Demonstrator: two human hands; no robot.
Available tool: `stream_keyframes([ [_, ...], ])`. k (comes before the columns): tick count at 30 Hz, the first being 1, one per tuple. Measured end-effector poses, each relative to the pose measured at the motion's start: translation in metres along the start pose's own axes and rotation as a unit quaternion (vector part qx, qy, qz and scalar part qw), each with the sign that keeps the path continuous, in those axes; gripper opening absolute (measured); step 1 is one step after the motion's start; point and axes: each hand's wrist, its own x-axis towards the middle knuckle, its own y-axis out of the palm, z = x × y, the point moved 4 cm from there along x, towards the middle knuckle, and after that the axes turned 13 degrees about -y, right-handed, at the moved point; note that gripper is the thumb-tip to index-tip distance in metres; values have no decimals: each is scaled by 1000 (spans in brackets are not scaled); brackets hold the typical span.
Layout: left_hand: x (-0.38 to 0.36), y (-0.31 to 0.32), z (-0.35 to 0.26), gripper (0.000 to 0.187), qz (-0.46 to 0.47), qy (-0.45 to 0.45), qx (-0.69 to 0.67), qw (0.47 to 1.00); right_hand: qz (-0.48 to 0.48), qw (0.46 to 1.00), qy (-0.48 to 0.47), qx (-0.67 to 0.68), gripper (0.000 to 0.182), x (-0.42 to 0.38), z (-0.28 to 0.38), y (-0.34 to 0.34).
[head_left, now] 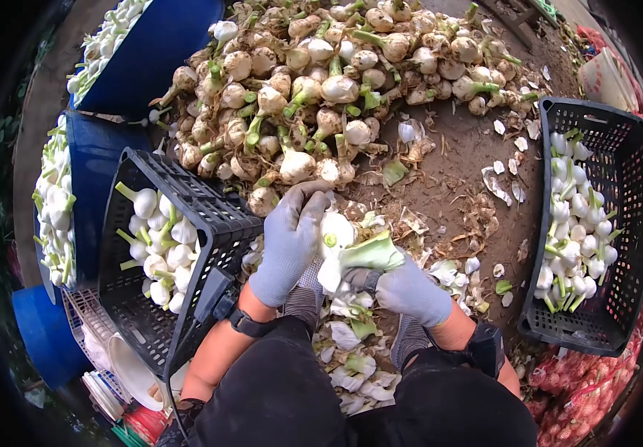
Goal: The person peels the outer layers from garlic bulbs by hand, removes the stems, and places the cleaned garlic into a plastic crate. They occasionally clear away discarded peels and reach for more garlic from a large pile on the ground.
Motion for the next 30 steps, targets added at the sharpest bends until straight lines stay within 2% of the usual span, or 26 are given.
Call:
stream_keyframes([
  [1,-6,1,-3,36,-9,54,33,998,-39,994,50,94,24,2,-16,-3],
  [2,-13,4,-14,34,12,160,105,981,-64,998,0,30,26,4,-25,-13],
  [3,-20,8,-22,32,32,264,175,948,-65,997,0,30,26,4,-22,-15],
  [4,-19,15,-19,30,58,211,159,963,-17,1000,1,0,27,2,-16,-13],
  [5,-20,13,-14,30,60,208,159,963,30,999,4,-28,28,-1,-10,-7],
  [6,-13,8,0,31,108,95,34,989,-31,991,-69,-111,29,-3,2,-9],
  [7,-6,6,13,32,153,-18,-91,984,-33,991,-70,-112,29,-1,2,-14],
  [9,-9,4,19,33,145,-23,-137,980,-124,968,9,-217,28,1,-7,-44],
  [10,-15,10,17,33,178,-66,-216,958,-124,968,11,-216,28,-1,-12,-51],
  [11,-20,14,13,35,207,-106,-293,927,-159,927,15,-338,26,-4,-15,-63],
  [12,-23,13,1,34,234,-55,-307,921,-193,870,16,-454,26,-7,-14,-73],
  [13,-17,10,2,34,273,-52,-373,885,-193,870,17,-454,26,-15,-17,-80],
  [15,-14,4,-5,32,219,-9,-437,872,-35,909,119,-398,21,-26,-37,-73],
  [16,-9,0,-1,31,179,9,-432,884,81,903,172,-386,21,-33,-38,-54],
  [17,0,-5,2,32,177,-29,-506,844,196,881,222,-369,21,-42,-36,-36],
  [19,1,-11,10,40,127,5,-495,860,309,827,159,-441,19,-51,-31,-13],
  [20,5,-14,11,44,147,-6,-518,843,324,785,183,-495,19,-50,-28,-16],
  [21,8,-16,10,50,167,-19,-540,825,325,785,186,-494,19,-46,-28,-24],
  [22,10,-17,10,56,122,-22,-536,835,259,747,217,-572,26,-38,-27,-46],
  [23,10,-17,5,54,94,-22,-508,856,187,698,245,-646,33,-34,-22,-64],
  [25,14,-6,-6,53,166,-21,-481,861,82,749,129,-644,56,-29,-8,-72],
  [27,14,14,-28,49,201,-26,-438,876,-33,830,-73,-552,70,-18,13,-56],
  [28,10,26,-41,49,192,-27,-418,887,-77,916,-97,-383,63,-10,19,-48],
  [29,8,38,-50,48,185,-27,-397,898,-121,965,-119,-199,56,-2,26,-42],
  [30,6,48,-53,44,191,-16,-365,911,-102,983,-87,-124,48,8,30,-37],
])
